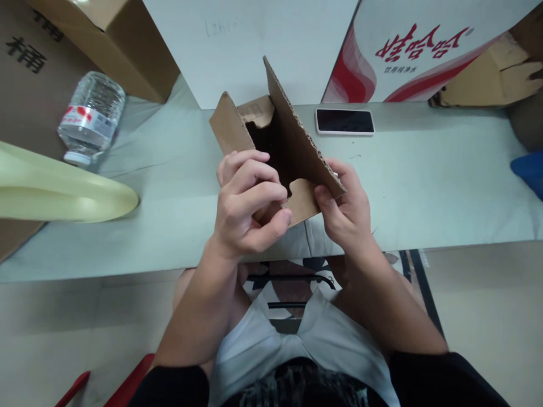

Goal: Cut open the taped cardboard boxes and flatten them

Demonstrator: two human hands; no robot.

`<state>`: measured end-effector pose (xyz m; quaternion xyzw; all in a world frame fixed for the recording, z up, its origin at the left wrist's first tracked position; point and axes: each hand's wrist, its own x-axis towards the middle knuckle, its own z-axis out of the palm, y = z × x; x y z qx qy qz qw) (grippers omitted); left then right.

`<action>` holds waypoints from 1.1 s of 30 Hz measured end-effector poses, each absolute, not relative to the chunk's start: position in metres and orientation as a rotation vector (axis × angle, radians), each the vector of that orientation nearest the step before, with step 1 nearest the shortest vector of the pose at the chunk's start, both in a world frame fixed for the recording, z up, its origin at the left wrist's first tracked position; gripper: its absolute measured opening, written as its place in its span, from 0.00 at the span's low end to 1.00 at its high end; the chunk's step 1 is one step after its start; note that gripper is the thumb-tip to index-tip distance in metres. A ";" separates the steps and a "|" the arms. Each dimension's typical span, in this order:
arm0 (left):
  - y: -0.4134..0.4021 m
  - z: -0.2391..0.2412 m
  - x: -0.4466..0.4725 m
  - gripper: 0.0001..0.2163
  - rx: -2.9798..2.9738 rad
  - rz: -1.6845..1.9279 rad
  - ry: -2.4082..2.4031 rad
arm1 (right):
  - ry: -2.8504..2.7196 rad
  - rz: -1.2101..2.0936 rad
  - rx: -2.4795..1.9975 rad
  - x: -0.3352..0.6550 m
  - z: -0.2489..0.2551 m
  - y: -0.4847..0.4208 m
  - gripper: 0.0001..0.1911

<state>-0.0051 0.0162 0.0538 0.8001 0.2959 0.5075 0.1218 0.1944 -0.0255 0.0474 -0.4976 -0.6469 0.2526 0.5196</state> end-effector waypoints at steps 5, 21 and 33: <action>0.020 0.053 -0.006 0.16 2.273 1.516 0.909 | -1.506 0.786 -1.204 0.197 0.037 -0.026 0.25; 0.066 -0.001 -0.030 0.21 1.390 1.908 1.111 | -1.100 1.255 -1.307 0.202 -0.045 0.017 0.34; 0.050 0.024 -0.027 0.14 1.136 1.751 0.949 | -1.140 1.199 -1.319 0.210 -0.040 0.021 0.34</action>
